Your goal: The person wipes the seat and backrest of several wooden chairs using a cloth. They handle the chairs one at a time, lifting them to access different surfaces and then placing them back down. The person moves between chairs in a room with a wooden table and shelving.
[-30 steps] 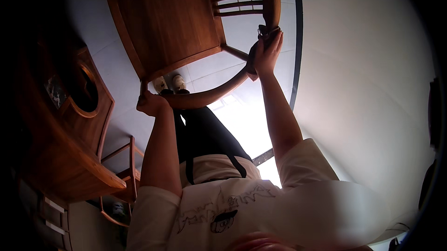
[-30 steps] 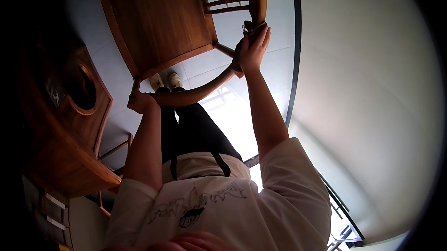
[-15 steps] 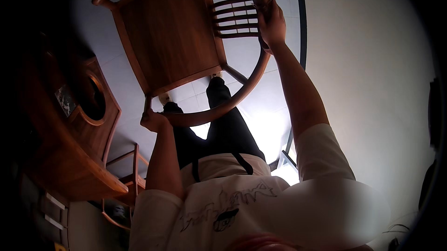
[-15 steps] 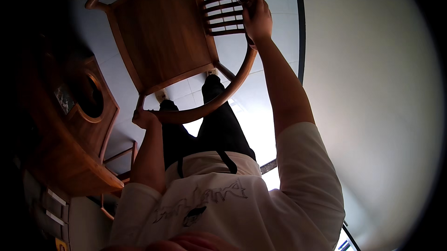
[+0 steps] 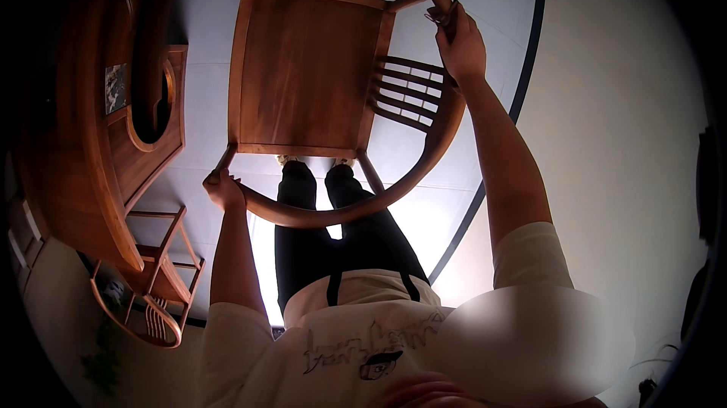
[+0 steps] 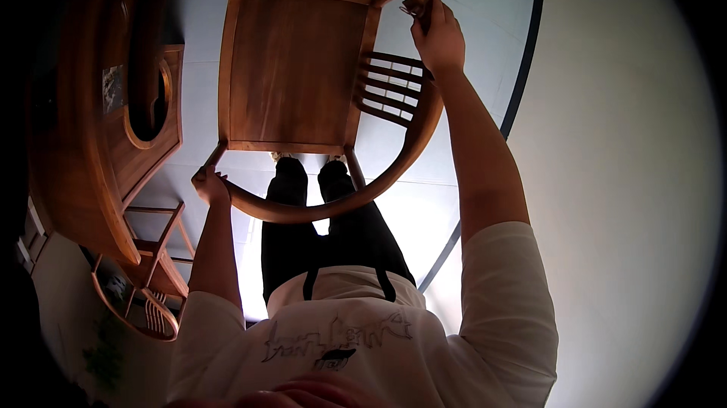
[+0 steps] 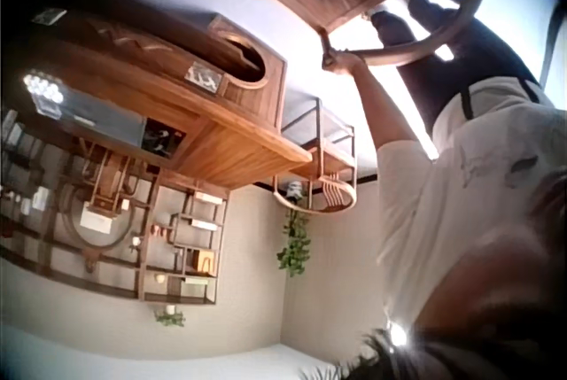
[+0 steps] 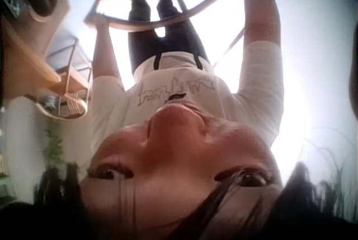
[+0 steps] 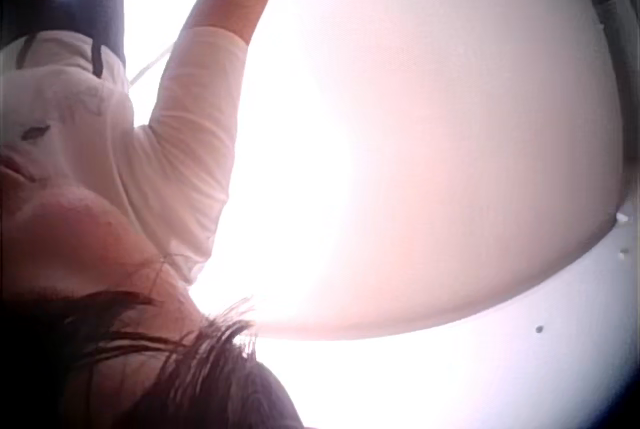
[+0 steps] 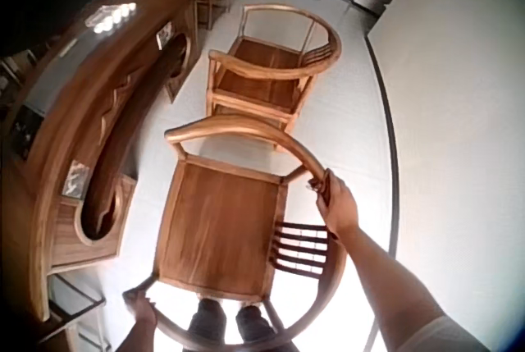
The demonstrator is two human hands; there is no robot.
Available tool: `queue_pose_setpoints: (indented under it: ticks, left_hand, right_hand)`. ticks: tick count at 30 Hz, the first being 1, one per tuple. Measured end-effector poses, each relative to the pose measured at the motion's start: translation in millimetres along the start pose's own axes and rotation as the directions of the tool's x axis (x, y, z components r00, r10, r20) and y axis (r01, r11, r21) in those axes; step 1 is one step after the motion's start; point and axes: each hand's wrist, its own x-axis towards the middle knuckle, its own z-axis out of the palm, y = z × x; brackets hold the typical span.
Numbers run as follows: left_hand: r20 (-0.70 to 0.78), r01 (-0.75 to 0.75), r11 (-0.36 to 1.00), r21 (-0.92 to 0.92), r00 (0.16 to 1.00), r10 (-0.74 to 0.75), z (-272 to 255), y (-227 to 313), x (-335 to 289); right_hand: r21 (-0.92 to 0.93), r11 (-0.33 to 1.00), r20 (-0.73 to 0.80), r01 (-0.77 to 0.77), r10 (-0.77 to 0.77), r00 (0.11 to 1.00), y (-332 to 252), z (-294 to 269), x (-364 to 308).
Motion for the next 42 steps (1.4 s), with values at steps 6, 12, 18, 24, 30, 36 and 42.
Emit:
queue_pose_setpoints:
  ticks: [6, 12, 18, 24, 30, 36, 42]
  left_hand:
    - [-0.005, 0.019, 1.000, 0.015, 1.000, -0.019, 0.4, 0.7, -8.2]
    - [-0.011, 0.042, 0.998, 0.050, 0.999, -0.042, -2.4, 0.7, -16.7]
    - [-0.034, 0.072, 0.989, 0.131, 0.997, -0.068, -5.3, 12.0, -23.1]
    - [-0.039, 0.071, 0.986, 0.152, 0.997, -0.066, -2.9, 13.6, -23.9]
    - [-0.094, 0.012, 0.957, 0.289, 0.995, 0.016, -8.0, 8.8, -24.7]
    - [-0.241, 0.279, 0.859, 0.430, 0.952, -0.189, 6.0, 47.4, -33.4]
    - [-0.312, 0.287, 0.877, 0.386, 0.935, -0.168, 8.3, 26.1, -23.0]
  right_hand:
    - [-0.041, 0.991, 0.023, 0.127, -0.126, 0.992, -13.9, 3.1, 48.6]
    - [-0.109, 0.960, 0.063, 0.256, -0.251, 0.966, -28.7, 5.3, 81.1]
    - [-0.149, 0.922, 0.101, 0.358, -0.346, 0.933, -48.1, 9.4, 113.0]
    - [-0.133, 0.872, 0.140, 0.472, -0.455, 0.880, -58.5, 21.4, 152.6]
    - [-0.033, 0.784, 0.173, 0.619, -0.606, 0.777, -95.3, 45.0, 201.0]
    - [0.120, 0.668, 0.119, 0.735, -0.744, 0.657, -121.9, 46.5, 230.1]
    - [0.111, 0.566, 0.112, 0.817, -0.824, 0.555, -141.6, 52.2, 239.1]
